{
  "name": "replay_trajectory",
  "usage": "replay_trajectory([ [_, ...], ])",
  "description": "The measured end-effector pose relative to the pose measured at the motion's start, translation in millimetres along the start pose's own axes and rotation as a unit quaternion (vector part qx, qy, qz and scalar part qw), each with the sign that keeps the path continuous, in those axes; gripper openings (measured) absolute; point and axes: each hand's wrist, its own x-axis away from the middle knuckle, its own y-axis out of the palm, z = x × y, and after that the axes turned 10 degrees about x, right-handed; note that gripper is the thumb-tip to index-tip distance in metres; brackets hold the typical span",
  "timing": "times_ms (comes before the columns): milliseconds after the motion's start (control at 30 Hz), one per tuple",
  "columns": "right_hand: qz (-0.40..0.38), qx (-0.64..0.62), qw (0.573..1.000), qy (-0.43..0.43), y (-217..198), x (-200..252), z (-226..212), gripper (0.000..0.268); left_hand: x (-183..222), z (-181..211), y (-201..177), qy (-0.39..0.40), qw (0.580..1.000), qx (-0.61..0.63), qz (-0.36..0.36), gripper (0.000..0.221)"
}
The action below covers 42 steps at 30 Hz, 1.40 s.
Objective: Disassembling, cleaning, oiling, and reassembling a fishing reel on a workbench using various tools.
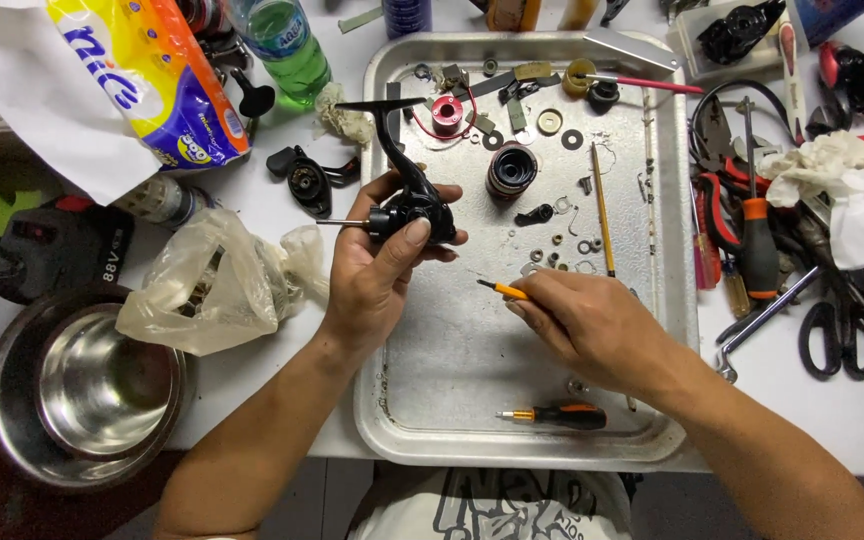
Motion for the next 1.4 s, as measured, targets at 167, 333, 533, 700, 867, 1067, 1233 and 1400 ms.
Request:
replay_trajectory([
  [167, -0.021, 0.066, 0.998, -0.004, 8, 1, 1, 0.017, 4, -1, 7, -0.015, 1.000, -0.023, -0.001, 0.053],
  [333, -0.048, 0.098, 0.994, -0.021, 11, 0, -2, 0.020, 6, -1, 7, -0.021, 1.000, -0.015, -0.004, 0.052],
  [533, -0.034, 0.150, 0.985, -0.079, 14, -1, -2, 0.017, 8, 3, 9, -0.026, 0.999, -0.009, -0.022, 0.056],
  [700, -0.052, 0.146, 0.985, -0.075, 14, -3, -5, 0.018, 10, 3, 9, -0.022, 0.999, -0.026, -0.037, 0.057],
  [867, -0.001, 0.101, 0.993, -0.056, 12, -1, -5, 0.014, 11, -1, 8, -0.011, 0.998, -0.048, -0.044, 0.055],
  [1067, 0.023, 0.055, 0.998, -0.030, 8, 1, -4, 0.015, 11, -1, 7, -0.012, 0.998, -0.046, -0.046, 0.054],
  [1233, 0.011, 0.086, 0.996, -0.018, 9, 5, -2, 0.015, 10, 0, 8, -0.009, 0.998, -0.048, -0.040, 0.054],
  [1400, -0.022, 0.098, 0.995, -0.015, 8, 4, -5, 0.019, 10, 0, 9, -0.011, 0.998, -0.042, -0.044, 0.054],
])
